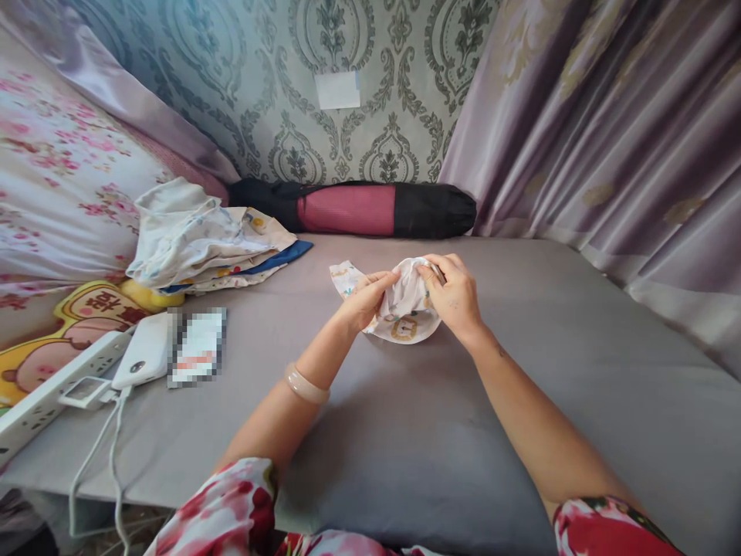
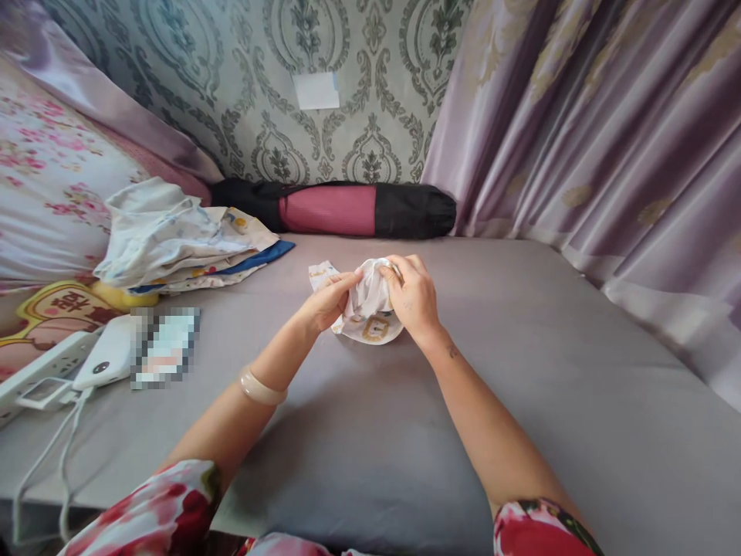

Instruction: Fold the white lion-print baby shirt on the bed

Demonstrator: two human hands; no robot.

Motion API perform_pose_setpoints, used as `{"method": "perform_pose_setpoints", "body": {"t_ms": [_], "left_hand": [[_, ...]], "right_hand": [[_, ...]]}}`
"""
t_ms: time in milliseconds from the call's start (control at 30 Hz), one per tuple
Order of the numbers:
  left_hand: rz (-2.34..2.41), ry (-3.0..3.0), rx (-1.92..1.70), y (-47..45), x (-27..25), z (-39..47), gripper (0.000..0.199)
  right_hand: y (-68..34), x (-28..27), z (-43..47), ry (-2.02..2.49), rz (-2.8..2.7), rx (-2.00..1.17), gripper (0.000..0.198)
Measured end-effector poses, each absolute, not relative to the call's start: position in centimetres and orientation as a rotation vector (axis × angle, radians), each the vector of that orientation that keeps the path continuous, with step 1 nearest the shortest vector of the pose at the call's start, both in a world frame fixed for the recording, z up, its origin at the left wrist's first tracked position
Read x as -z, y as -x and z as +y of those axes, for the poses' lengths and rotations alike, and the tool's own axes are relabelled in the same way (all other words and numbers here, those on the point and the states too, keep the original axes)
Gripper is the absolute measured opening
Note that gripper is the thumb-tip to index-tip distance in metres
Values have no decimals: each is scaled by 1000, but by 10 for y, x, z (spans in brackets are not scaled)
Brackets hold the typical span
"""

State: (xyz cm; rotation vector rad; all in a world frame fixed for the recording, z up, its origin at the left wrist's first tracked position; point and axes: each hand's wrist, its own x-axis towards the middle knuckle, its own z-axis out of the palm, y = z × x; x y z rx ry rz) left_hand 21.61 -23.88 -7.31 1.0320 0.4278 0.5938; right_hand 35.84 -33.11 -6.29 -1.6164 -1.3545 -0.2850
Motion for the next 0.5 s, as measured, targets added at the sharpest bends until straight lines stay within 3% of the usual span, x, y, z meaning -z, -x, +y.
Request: {"method": "perform_pose_setpoints", "body": {"t_ms": [500], "left_hand": [[677, -1518, -838, -183, 108, -231, 25]], "right_hand": [[-388, 70, -317, 1682, -1060, 245, 40]]}}
